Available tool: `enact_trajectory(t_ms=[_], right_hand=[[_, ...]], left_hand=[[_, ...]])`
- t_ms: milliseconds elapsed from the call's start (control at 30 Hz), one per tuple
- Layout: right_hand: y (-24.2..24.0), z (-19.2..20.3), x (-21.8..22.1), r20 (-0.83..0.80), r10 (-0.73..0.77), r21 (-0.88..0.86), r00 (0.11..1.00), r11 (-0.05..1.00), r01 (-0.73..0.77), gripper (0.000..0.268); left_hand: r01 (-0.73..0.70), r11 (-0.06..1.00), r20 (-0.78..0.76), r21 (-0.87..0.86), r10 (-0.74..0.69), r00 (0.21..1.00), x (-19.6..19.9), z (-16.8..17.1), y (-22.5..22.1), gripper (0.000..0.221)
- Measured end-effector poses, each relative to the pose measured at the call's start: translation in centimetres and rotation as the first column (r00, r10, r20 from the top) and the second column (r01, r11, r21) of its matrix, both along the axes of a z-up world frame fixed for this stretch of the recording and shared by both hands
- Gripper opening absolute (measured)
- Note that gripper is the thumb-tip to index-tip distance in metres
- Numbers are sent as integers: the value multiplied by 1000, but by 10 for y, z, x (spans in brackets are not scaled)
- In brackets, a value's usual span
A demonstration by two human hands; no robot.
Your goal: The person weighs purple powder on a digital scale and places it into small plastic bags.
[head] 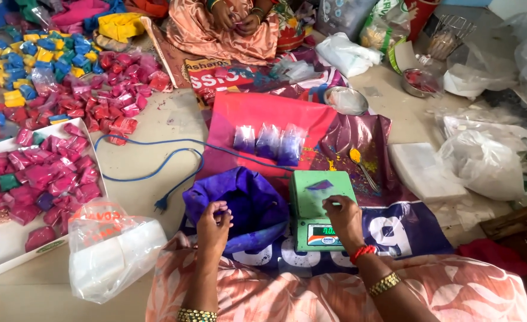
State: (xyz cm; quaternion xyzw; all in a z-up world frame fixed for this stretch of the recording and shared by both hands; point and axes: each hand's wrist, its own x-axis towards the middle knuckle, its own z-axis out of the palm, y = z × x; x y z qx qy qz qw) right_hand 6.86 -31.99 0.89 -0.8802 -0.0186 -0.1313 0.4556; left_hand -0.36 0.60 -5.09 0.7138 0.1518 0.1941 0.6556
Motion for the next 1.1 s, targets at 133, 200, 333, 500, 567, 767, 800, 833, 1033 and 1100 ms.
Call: enact_trajectory(t_ms=[133,200,333,500,567,767,800,833,1033,1100], right_hand=[[-22,8,-27,-35,69,39,997,997,-68,21],[-42,6,-35,-25,104,9,994,995,-104,21],[-73,-4,-63,-175,146,-54,974,986,-157,20],[-95,-51,-86,-347,524,-429,778,649,-628,28],[-93,-64,-87,-385,556,-406,736,615,-676,28],[-87,-72,-93,-342,627,-429,700,558,-710,34],[-84,-68,-95,-350,640,-408,684,553,-726,34],[-81,-60,-99,-348,639,-405,686,558,-724,34],[-69,-36,-109,-474,568,-396,673,545,-739,22],[-68,-32,-112,-448,581,-381,679,563,-733,22]], left_hand=[[10,1000,3,21,-10,1000,-1,1,0,23],[8,1000,25,29,-9,1000,0,-1,1,23],[22,999,40,49,-23,999,-2,7,5,23],[-140,835,123,531,88,989,-7,18,4,22],[-116,845,95,522,78,992,-11,24,1,24],[-72,798,-113,598,173,978,-23,55,-11,29],[-41,847,-233,529,191,954,-25,64,-14,32],[-37,845,-233,533,189,954,-25,61,-14,32],[-137,614,109,777,83,991,-24,54,-16,70],[-98,657,72,748,67,995,-23,49,-14,64]])
